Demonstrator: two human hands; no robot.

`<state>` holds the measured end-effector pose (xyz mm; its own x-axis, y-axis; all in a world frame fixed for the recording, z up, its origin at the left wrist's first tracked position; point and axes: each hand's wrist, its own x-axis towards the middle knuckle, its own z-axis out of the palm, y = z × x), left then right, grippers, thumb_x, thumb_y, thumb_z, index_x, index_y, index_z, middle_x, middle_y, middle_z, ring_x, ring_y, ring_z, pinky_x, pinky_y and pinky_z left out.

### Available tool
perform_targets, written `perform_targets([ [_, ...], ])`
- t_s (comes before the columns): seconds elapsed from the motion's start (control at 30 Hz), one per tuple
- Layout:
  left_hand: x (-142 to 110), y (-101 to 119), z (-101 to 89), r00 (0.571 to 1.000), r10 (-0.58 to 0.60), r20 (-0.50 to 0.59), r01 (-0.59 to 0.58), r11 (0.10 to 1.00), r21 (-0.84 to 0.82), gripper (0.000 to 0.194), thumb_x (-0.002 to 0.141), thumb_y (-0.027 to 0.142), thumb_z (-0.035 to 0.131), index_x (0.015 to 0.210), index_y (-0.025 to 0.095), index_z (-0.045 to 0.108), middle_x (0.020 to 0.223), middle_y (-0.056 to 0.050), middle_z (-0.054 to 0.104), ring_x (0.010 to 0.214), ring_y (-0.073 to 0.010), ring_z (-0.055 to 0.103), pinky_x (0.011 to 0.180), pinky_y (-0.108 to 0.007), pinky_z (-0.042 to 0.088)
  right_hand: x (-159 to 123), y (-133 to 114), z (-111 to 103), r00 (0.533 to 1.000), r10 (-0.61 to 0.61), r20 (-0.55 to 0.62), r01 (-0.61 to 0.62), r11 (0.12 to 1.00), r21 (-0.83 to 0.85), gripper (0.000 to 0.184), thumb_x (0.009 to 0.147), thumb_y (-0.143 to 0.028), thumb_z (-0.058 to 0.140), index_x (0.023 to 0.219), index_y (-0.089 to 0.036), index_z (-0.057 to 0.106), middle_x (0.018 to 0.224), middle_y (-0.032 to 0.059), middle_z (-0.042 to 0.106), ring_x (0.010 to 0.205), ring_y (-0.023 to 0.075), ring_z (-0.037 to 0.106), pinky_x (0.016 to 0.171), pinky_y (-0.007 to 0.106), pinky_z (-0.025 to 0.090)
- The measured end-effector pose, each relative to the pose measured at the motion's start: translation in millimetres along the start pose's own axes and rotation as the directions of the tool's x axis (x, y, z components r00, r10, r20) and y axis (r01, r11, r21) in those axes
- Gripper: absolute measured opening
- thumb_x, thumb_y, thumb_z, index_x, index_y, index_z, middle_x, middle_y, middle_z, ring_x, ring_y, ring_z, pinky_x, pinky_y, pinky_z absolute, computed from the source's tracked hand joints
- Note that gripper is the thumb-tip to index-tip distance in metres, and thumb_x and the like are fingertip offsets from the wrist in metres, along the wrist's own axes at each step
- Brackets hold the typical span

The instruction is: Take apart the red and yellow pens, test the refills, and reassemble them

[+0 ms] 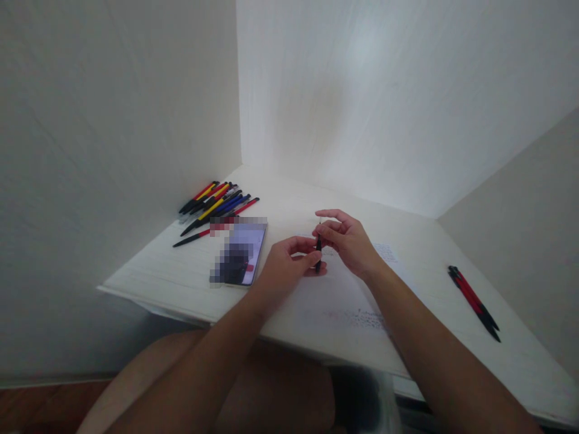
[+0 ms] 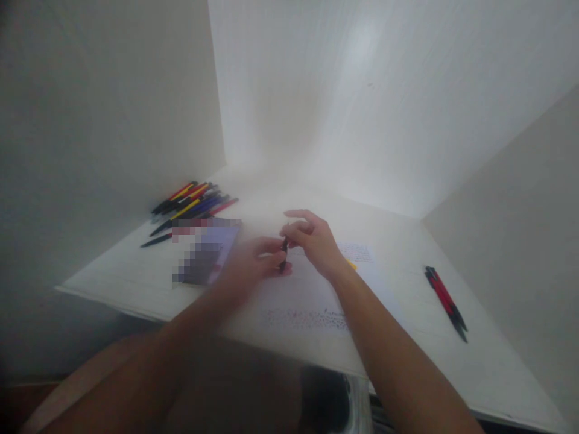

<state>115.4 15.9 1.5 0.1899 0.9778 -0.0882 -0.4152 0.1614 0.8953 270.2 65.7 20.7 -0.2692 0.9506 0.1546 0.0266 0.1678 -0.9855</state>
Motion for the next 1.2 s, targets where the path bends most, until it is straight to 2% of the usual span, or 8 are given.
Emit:
perform_targets([
  [0.17, -1, 4, 2.0, 1.000, -0.008, -0.016, 0.010, 0.993, 0.121, 0.012, 0.086, 0.007, 0.064, 0.098, 0.007, 0.066, 0.083, -0.008, 0.068, 0.067, -0.0154, 0.070, 0.070, -0.030, 0.061, 3, -3, -4, 0.999, 0.039, -0.021, -0.040, 0.999, -0.034, 0.046, 0.082, -0.036, 0.071, 0.125, -0.025, 0.058, 0.089, 0.0040, 0.071, 0.074, 0.0162, 0.065, 0.067, 0.033, 0.050],
  [0.27, 3, 1, -2.4, 0.997, 0.063, -0.044, -0.054, 0.981, 0.188, 0.011, 0.086, 0.008, 0.062, 0.097, 0.009, 0.065, 0.076, -0.006, 0.068, 0.065, -0.0153, 0.069, 0.067, -0.028, 0.059, 3, -10, -15, 1.000, 0.025, -0.013, -0.027, 0.987, -0.160, 0.033, 0.087, -0.041, 0.064, 0.114, -0.023, 0.063, 0.091, 0.0058, 0.071, 0.072, 0.0160, 0.065, 0.062, 0.031, 0.047],
  [0.33, 6, -3, -5.8, 0.987, 0.143, -0.078, -0.119, 0.959, 0.256, 0.011, 0.084, 0.009, 0.062, 0.095, 0.010, 0.064, 0.077, -0.005, 0.068, 0.063, -0.0140, 0.068, 0.063, -0.026, 0.057, 0, -17, -24, 0.989, 0.065, 0.136, -0.015, 0.940, -0.341, 0.022, 0.087, -0.039, 0.064, 0.098, -0.021, 0.068, 0.082, 0.0041, 0.070, 0.067, 0.0151, 0.062, 0.059, 0.029, 0.045],
  [0.47, 8, -5, -8.0, 0.964, 0.243, -0.106, -0.191, 0.914, 0.358, 0.010, 0.082, 0.011, 0.063, 0.092, 0.012, 0.064, 0.084, -0.005, 0.069, 0.064, -0.0131, 0.066, 0.060, -0.024, 0.053, -11, -28, -32, 0.861, 0.272, 0.429, 0.093, 0.746, -0.660, 0.012, 0.080, -0.031, 0.071, 0.087, -0.021, 0.074, 0.077, 0.0023, 0.070, 0.069, 0.0160, 0.061, 0.062, 0.029, 0.045],
  [0.6, 6, -3, -5.0, 0.960, 0.259, -0.105, -0.203, 0.904, 0.377, 0.009, 0.083, 0.012, 0.062, 0.092, 0.012, 0.064, 0.084, -0.005, 0.068, 0.065, -0.0132, 0.066, 0.061, -0.024, 0.052, -17, -27, -26, 0.862, 0.283, 0.421, 0.153, 0.646, -0.748, 0.014, 0.074, -0.021, 0.073, 0.087, -0.023, 0.076, 0.083, 0.0034, 0.073, 0.070, 0.0173, 0.061, 0.063, 0.029, 0.044],
  [0.83, 3, -3, -3.7, 0.963, 0.255, -0.089, -0.197, 0.889, 0.412, 0.009, 0.085, 0.010, 0.058, 0.093, 0.012, 0.060, 0.082, -0.004, 0.067, 0.062, -0.0115, 0.064, 0.060, -0.023, 0.050, -18, -22, -18, 0.879, 0.279, 0.387, 0.160, 0.591, -0.790, 0.008, 0.075, -0.019, 0.069, 0.075, -0.023, 0.075, 0.074, 0.0035, 0.072, 0.066, 0.0177, 0.059, 0.066, 0.031, 0.043],
  [1.03, 2, -6, -4.1, 0.938, 0.333, -0.093, -0.248, 0.834, 0.493, 0.009, 0.086, 0.012, 0.058, 0.095, 0.014, 0.059, 0.082, -0.003, 0.067, 0.066, -0.0131, 0.065, 0.065, -0.025, 0.049, -21, -23, -14, 0.882, 0.300, 0.364, 0.181, 0.498, -0.848, 0.011, 0.073, -0.015, 0.065, 0.072, -0.022, 0.073, 0.068, 0.0026, 0.070, 0.059, 0.0154, 0.056, 0.061, 0.030, 0.039],
  [1.2, 1, -5, -3.5, 0.955, 0.285, -0.085, -0.204, 0.833, 0.514, 0.011, 0.088, 0.011, 0.051, 0.097, 0.016, 0.055, 0.083, -0.002, 0.065, 0.066, -0.0130, 0.064, 0.066, -0.026, 0.047, -22, -22, -7, 0.885, 0.296, 0.360, 0.223, 0.410, -0.885, 0.011, 0.069, -0.012, 0.062, 0.068, -0.020, 0.068, 0.063, 0.0004, 0.065, 0.053, 0.0120, 0.049, 0.053, 0.028, 0.033],
])
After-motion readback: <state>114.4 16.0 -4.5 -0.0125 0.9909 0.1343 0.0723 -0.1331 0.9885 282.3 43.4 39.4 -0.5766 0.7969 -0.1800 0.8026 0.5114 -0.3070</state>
